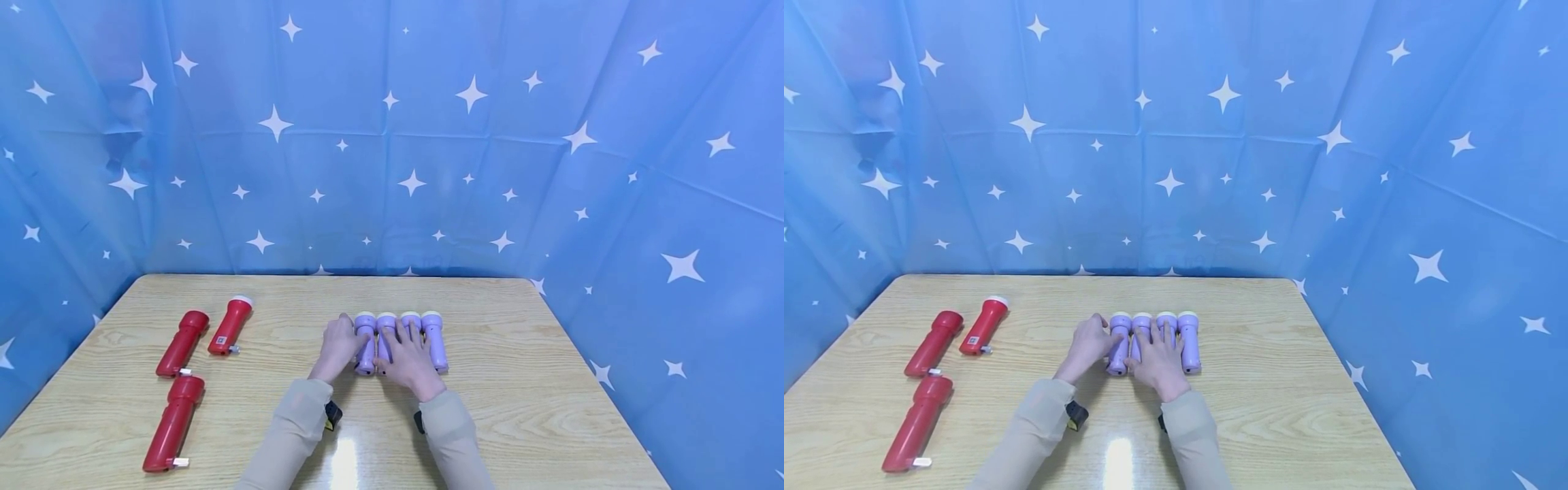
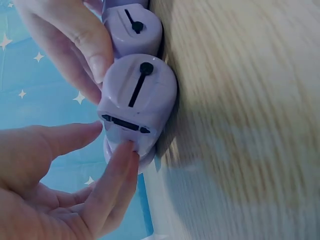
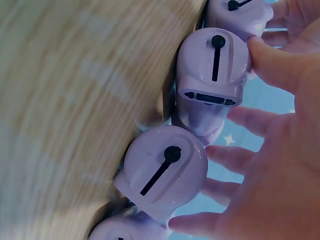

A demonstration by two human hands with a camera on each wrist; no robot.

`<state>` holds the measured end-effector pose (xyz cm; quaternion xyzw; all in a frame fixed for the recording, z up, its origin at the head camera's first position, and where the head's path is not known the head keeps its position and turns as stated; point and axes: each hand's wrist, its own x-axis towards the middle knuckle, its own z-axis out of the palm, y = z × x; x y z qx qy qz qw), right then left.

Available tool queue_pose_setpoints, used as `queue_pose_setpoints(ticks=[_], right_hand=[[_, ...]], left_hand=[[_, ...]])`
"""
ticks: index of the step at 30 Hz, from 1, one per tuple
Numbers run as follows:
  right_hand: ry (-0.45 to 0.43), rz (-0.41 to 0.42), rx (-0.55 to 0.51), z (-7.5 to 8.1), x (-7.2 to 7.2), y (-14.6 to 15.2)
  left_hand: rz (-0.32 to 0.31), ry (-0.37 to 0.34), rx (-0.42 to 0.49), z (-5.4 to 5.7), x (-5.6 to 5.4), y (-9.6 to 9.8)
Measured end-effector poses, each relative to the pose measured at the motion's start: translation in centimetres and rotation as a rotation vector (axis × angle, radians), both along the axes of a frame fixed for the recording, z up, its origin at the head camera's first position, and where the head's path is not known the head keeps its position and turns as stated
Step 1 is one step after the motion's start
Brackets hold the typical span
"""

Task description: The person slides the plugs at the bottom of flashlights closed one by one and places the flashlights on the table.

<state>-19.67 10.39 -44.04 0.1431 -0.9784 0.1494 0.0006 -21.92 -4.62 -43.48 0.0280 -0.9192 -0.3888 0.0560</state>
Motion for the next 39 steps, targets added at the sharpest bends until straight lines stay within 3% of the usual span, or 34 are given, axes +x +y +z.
queue_pose_setpoints(ticks=[13,24,33,39], right_hand=[[-0.020,0.003,-0.019,0.0,0.0,0.1],[-0.042,0.005,-0.036,0.1,0.0,0.2],[-0.057,0.008,-0.042,0.4,0.2,0.1],[-0.058,0.010,-0.041,0.4,0.2,0.2]], left_hand=[[-0.007,-0.058,-0.014,0.1,0.3,-0.5],[0.017,-0.058,-0.047,-0.3,0.5,-2.9],[0.096,0.038,-0.132,-0.5,0.8,-6.4],[0.161,0.112,-0.203,-0.5,0.3,-9.3]])
